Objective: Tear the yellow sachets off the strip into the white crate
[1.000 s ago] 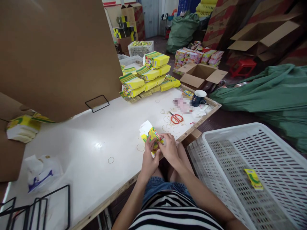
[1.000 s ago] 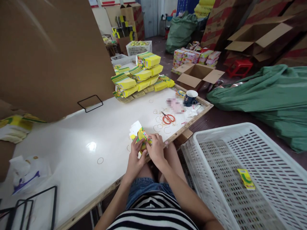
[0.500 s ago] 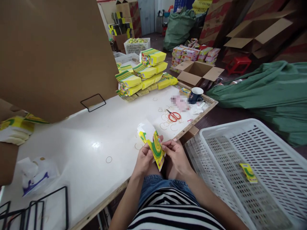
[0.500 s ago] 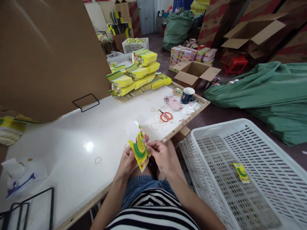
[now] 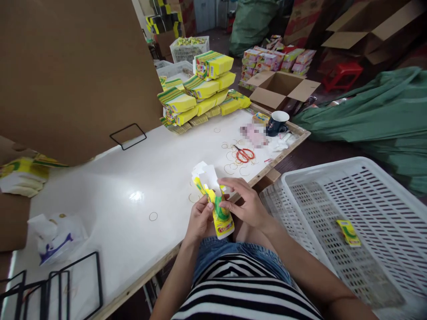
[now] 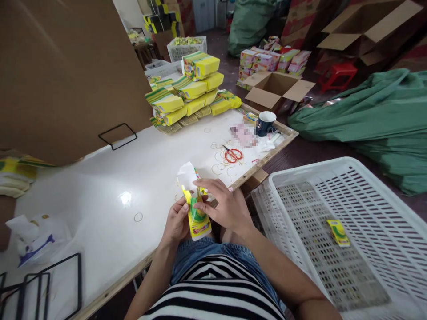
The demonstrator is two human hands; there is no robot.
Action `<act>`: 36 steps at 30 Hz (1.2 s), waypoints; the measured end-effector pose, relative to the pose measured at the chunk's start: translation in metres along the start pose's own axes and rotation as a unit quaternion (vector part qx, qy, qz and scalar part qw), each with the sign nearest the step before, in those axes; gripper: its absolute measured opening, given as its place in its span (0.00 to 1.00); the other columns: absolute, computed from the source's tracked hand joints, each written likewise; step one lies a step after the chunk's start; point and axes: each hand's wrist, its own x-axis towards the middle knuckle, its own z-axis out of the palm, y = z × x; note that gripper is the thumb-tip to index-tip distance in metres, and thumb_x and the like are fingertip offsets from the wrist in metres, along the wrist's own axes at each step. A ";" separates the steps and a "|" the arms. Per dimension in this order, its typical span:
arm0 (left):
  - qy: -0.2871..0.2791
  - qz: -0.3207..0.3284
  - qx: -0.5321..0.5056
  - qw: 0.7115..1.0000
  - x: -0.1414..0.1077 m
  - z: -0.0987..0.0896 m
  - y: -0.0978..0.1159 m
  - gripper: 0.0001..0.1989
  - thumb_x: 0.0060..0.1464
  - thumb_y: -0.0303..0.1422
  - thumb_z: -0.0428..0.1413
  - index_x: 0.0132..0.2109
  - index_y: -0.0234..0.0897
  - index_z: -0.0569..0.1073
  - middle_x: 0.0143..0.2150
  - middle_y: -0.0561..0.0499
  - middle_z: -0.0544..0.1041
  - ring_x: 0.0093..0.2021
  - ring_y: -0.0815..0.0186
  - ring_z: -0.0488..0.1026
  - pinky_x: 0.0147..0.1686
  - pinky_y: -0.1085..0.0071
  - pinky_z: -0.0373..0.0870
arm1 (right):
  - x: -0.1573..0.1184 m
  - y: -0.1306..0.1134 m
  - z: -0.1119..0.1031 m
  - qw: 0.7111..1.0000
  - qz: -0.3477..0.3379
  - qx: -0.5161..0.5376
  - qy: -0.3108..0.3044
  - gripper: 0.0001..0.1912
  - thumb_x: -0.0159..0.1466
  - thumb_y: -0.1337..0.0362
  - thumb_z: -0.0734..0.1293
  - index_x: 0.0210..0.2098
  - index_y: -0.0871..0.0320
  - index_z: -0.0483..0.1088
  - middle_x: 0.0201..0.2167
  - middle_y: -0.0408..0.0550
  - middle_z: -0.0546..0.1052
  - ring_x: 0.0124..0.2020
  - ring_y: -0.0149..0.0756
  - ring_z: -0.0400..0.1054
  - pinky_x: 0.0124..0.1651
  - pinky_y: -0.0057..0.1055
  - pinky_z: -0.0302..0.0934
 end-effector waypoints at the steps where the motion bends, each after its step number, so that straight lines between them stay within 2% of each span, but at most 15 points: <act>1: 0.004 -0.003 0.009 1.000 -0.001 -0.001 0.001 0.24 0.49 0.43 0.64 0.50 0.35 0.74 0.38 0.45 0.82 0.37 0.60 0.79 0.40 0.67 0.73 | 0.000 0.002 0.002 1.000 0.022 0.006 0.017 0.25 0.61 0.58 0.70 0.57 0.52 0.66 0.53 0.52 0.73 0.44 0.41 0.69 0.47 0.40 0.66; 3: 0.022 0.000 0.037 0.999 -0.002 -0.002 0.001 0.25 0.49 0.44 0.63 0.51 0.36 0.73 0.37 0.47 0.81 0.36 0.62 0.78 0.38 0.69 0.73 | -0.002 0.005 0.009 0.996 0.078 0.022 0.031 0.22 0.61 0.57 0.69 0.54 0.56 0.69 0.49 0.52 0.75 0.36 0.37 0.70 0.40 0.35 0.67; 5: 0.047 0.010 0.071 0.996 -0.002 -0.002 0.001 0.25 0.50 0.44 0.62 0.52 0.36 0.72 0.36 0.49 0.80 0.34 0.65 0.77 0.35 0.71 0.72 | -0.004 0.006 0.015 0.991 0.127 0.031 0.026 0.14 0.62 0.58 0.68 0.45 0.59 0.73 0.39 0.50 0.78 0.31 0.34 0.69 0.35 0.31 0.66; 7: 0.063 0.021 0.110 0.992 -0.002 0.000 0.001 0.22 0.52 0.45 0.60 0.49 0.36 0.71 0.36 0.50 0.79 0.32 0.67 0.76 0.33 0.73 0.71 | -0.005 0.006 0.019 0.987 0.154 0.026 0.036 0.10 0.63 0.59 0.67 0.36 0.60 0.74 0.33 0.49 0.78 0.29 0.34 0.68 0.33 0.30 0.64; 10: 0.060 0.040 0.170 0.983 -0.002 0.006 0.002 0.21 0.55 0.44 0.58 0.49 0.36 0.67 0.37 0.49 0.79 0.33 0.67 0.76 0.35 0.73 0.71 | -0.005 0.008 0.023 0.982 0.174 0.013 0.075 0.10 0.63 0.59 0.66 0.31 0.60 0.73 0.29 0.48 0.76 0.28 0.34 0.67 0.34 0.31 0.63; 13: 0.068 0.061 0.201 0.975 -0.003 0.010 0.006 0.28 0.55 0.39 0.60 0.57 0.41 0.55 0.39 0.50 0.79 0.37 0.65 0.77 0.38 0.70 0.72 | -0.007 0.013 0.023 0.977 0.185 0.049 0.097 0.10 0.63 0.59 0.66 0.38 0.59 0.72 0.29 0.46 0.76 0.25 0.32 0.66 0.31 0.29 0.62; 17: 0.029 0.075 0.187 0.979 -0.009 0.007 0.015 0.33 0.57 0.35 0.59 0.62 0.45 0.48 0.45 0.47 0.78 0.39 0.64 0.78 0.39 0.69 0.73 | -0.010 0.020 0.014 0.974 0.146 0.175 0.016 0.21 0.64 0.58 0.66 0.55 0.54 0.64 0.40 0.48 0.75 0.27 0.29 0.66 0.29 0.27 0.63; 21: -0.051 0.033 0.166 0.984 -0.014 0.003 0.025 0.28 0.57 0.33 0.59 0.60 0.43 0.56 0.46 0.46 0.78 0.41 0.63 0.78 0.41 0.68 0.74 | -0.007 0.025 -0.002 0.960 0.134 0.233 -0.086 0.16 0.65 0.56 0.65 0.51 0.55 0.67 0.38 0.47 0.74 0.33 0.33 0.69 0.33 0.27 0.64; 24: -0.084 -0.008 0.148 0.985 -0.015 0.003 0.027 0.23 0.54 0.31 0.61 0.54 0.40 0.62 0.42 0.48 0.79 0.37 0.65 0.79 0.38 0.71 0.74 | -0.003 0.025 -0.013 0.967 0.127 0.186 -0.123 0.12 0.66 0.55 0.63 0.38 0.57 0.69 0.28 0.43 0.72 0.28 0.31 0.66 0.29 0.26 0.60; 26: -0.089 -0.020 0.136 0.987 -0.014 0.004 0.024 0.21 0.54 0.31 0.61 0.52 0.40 0.62 0.40 0.49 0.79 0.36 0.65 0.79 0.36 0.72 0.75 | -0.001 0.025 -0.017 0.976 0.122 0.126 -0.126 0.14 0.67 0.55 0.62 0.32 0.58 0.69 0.23 0.42 0.69 0.25 0.30 0.63 0.28 0.26 0.57; 28: -0.076 -0.015 0.122 0.989 -0.013 0.007 0.021 0.25 0.54 0.30 0.61 0.55 0.43 0.58 0.42 0.49 0.79 0.36 0.65 0.79 0.36 0.71 0.75 | -0.001 0.025 -0.017 0.983 0.116 0.097 -0.105 0.15 0.67 0.55 0.61 0.31 0.58 0.69 0.25 0.43 0.71 0.27 0.31 0.65 0.30 0.27 0.58; 30: -0.061 -0.011 0.113 0.992 -0.012 0.009 0.017 0.34 0.54 0.30 0.61 0.61 0.48 0.51 0.45 0.48 0.78 0.37 0.64 0.79 0.37 0.69 0.76 | -0.001 0.026 -0.015 0.984 0.121 0.109 -0.066 0.12 0.67 0.55 0.62 0.42 0.57 0.70 0.30 0.44 0.74 0.29 0.32 0.67 0.31 0.27 0.60; 32: -0.057 -0.015 0.115 0.992 -0.011 0.009 0.016 0.40 0.54 0.31 0.62 0.64 0.50 0.46 0.48 0.47 0.78 0.39 0.63 0.79 0.39 0.67 0.76 | -0.001 0.027 -0.012 0.981 0.130 0.137 -0.045 0.21 0.66 0.55 0.64 0.55 0.55 0.63 0.33 0.44 0.76 0.30 0.33 0.69 0.33 0.27 0.62; 34: -0.056 -0.020 0.134 0.989 -0.010 0.008 0.015 0.35 0.54 0.33 0.62 0.63 0.46 0.52 0.50 0.45 0.77 0.41 0.61 0.79 0.40 0.66 0.76 | -0.001 0.028 -0.013 0.981 0.114 0.148 -0.048 0.22 0.67 0.54 0.63 0.57 0.53 0.64 0.35 0.46 0.76 0.35 0.35 0.71 0.39 0.30 0.64; 36: -0.043 -0.008 0.165 0.985 -0.009 0.007 0.014 0.28 0.54 0.34 0.61 0.58 0.43 0.60 0.52 0.44 0.76 0.41 0.61 0.79 0.40 0.67 0.76 | 0.001 0.028 -0.018 0.986 0.074 0.139 -0.047 0.18 0.67 0.51 0.61 0.47 0.54 0.74 0.39 0.50 0.76 0.43 0.39 0.70 0.47 0.35 0.63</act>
